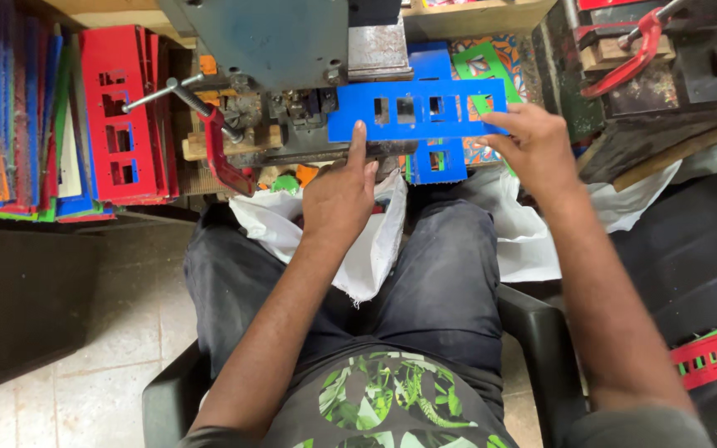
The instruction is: The person places colored plastic sheets under a manual press and punches rectangular holes into them one at a time. They handle green, red, and blue sheets, stacking the finished pieces on the workbench.
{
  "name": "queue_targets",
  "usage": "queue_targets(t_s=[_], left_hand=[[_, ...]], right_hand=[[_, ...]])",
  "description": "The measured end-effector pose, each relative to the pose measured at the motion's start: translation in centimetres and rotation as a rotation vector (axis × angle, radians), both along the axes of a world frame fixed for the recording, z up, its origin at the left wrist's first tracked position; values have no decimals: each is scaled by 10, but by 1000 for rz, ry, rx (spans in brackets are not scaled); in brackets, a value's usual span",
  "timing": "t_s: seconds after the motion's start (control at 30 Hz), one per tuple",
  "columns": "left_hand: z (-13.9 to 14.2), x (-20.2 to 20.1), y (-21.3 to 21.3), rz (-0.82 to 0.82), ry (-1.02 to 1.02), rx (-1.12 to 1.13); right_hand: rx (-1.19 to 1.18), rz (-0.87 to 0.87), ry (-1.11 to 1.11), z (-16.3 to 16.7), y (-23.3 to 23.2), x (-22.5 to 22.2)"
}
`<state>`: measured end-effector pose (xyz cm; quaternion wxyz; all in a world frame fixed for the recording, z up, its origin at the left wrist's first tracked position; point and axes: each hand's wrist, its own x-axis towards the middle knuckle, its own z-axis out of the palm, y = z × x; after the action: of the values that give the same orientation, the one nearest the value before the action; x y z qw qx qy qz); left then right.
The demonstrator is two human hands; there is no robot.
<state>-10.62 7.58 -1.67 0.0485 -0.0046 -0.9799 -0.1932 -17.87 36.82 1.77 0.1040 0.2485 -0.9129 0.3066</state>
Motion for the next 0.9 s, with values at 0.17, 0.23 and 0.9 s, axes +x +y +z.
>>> queue_targets(t_s=[0.17, 0.23, 0.9], left_hand=[[-11, 4, -18, 41, 113, 44], [-18, 19, -30, 36, 152, 41], [-23, 27, -40, 34, 175, 37]], right_hand=[[23, 64, 80, -1, -19, -15], [41, 60, 129, -11, -39, -12], [6, 9, 12, -5, -58, -12]])
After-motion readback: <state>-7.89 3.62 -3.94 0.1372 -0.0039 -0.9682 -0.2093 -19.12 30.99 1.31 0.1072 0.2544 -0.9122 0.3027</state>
